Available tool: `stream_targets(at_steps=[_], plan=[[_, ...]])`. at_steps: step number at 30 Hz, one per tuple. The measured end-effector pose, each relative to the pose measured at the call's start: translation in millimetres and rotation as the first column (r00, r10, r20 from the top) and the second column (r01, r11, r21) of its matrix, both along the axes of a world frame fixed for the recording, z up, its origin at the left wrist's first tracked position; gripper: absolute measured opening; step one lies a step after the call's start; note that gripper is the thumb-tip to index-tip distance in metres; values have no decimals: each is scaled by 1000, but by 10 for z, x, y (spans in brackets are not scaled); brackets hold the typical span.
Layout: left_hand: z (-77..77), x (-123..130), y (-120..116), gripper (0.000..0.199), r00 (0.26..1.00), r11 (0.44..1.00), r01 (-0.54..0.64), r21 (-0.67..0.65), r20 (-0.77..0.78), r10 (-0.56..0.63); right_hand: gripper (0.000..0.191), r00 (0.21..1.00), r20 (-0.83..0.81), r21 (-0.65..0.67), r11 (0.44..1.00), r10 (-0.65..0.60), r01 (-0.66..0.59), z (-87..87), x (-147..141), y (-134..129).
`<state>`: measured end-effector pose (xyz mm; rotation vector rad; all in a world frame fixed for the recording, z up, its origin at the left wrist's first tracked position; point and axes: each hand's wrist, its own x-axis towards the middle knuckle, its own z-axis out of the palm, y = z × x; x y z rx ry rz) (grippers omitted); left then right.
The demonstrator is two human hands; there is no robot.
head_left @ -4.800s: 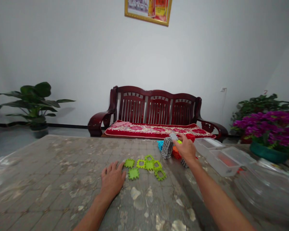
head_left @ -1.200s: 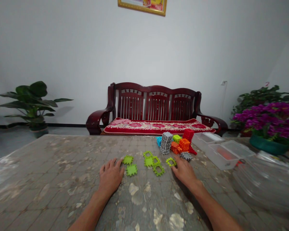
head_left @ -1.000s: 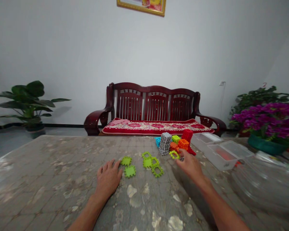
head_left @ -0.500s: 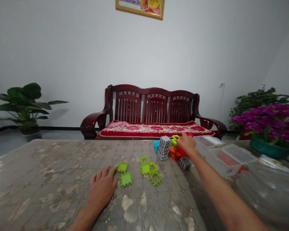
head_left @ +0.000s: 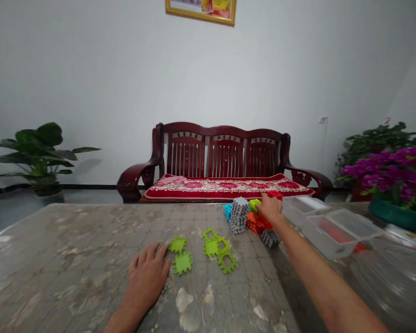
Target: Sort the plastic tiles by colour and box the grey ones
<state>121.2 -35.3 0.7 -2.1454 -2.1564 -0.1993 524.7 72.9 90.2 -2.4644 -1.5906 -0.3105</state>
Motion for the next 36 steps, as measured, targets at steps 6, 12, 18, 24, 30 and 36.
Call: stream_targets(at_steps=[6, 12, 18, 24, 30, 36], plan=[[-2, -5, 5, 48, 1000, 1000, 5, -10, -5, -5, 45, 1000, -9, -15, 1000, -7, 6, 27, -27, -14], [4, -2, -8, 48, 1000, 1000, 14, 10, -7, -14, 38, 989, -112, 300, 952, 97, -59, 42, -188, -318], [54, 16, -42, 48, 1000, 1000, 14, 10, 22, -14, 28, 779, -402, 306, 872, 482, -381, -308, -750, -885], [94, 28, -66, 47, 999, 1000, 15, 11, 44, -15, 40, 803, -328, 28, 855, 498, -519, -587, -1197, -928], [100, 33, -74, 48, 998, 1000, 12, 5, 65, -12, 35, 832, -315, -137, 845, 457, -517, -533, -1278, -744], [92, 35, -73, 49, 998, 1000, 12, 11, 65, -13, 33, 804, -425, -7, 887, 415, -462, -553, -1299, -732]])
